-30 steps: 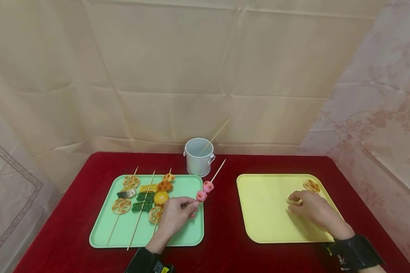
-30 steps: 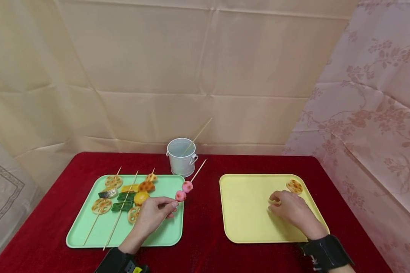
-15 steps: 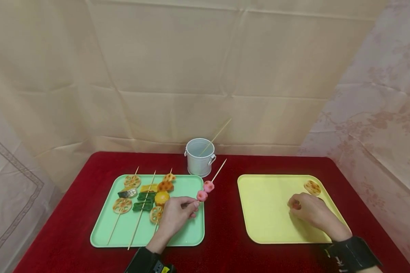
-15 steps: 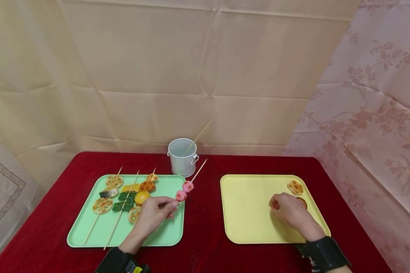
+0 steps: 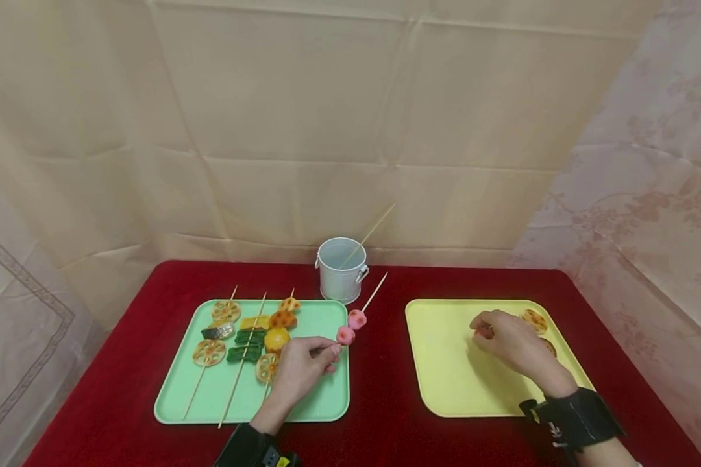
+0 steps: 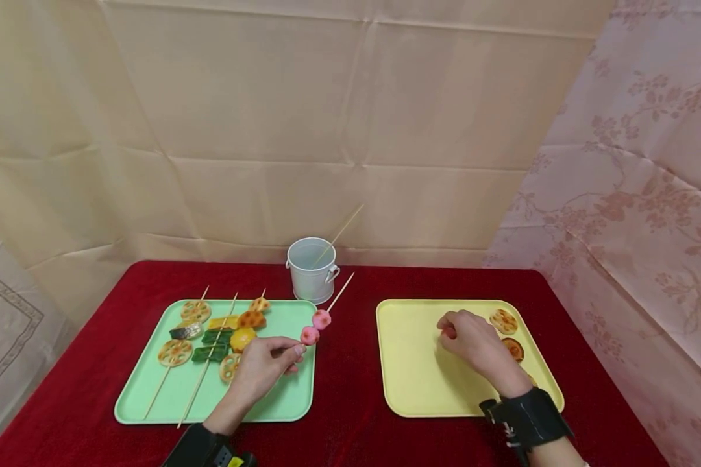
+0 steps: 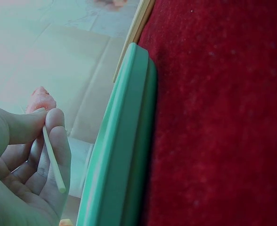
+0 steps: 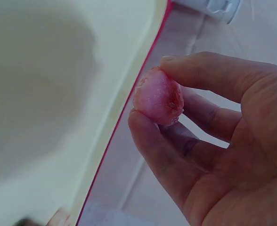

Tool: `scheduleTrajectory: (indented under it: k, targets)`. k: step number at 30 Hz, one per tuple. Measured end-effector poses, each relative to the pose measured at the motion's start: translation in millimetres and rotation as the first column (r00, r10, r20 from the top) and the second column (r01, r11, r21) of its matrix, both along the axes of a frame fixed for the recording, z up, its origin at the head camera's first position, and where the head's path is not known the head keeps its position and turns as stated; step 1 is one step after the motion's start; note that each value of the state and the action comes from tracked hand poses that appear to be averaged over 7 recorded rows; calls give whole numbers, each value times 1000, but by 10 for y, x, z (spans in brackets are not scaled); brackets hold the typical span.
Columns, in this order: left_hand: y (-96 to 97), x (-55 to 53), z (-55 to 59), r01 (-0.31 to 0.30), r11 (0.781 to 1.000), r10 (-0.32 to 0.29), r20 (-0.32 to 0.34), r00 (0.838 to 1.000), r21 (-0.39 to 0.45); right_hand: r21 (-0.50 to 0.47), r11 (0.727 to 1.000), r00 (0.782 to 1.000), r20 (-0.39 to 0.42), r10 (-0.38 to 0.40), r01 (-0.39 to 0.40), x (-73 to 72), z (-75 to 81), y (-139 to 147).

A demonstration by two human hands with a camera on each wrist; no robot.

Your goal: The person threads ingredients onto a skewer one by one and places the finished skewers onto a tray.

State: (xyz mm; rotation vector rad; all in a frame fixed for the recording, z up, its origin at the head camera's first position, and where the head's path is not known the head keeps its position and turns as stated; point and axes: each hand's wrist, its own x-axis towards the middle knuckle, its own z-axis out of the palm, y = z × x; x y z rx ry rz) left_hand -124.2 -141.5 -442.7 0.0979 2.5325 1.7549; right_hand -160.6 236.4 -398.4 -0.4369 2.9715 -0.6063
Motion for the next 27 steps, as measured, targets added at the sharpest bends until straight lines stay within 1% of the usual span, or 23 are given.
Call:
scheduleTrajectory:
  k: [5,12,17,23,27]
  targets:
    - [1,-4,-1,2,1000,-2,-2,1000,9,-50,999,1000,-29,7,-9,-73,55,-206]
    - [-6,0,8,8,1000,-7,-8,1000,7,-169,986,1000,-22,-9,6,-170,165,-455]
    - [-10,3,8,13,1000,-12,-10,1000,13,-254,967,999,-34,-40,30,-237,210,-606]
    - [-13,1,5,12,1000,-12,-16,1000,12,-333,938,995,4,-97,93,-304,246,-789]
    - [-12,0,5,12,1000,-12,-13,1000,9,-377,919,993,12,-119,115,-345,270,-889]
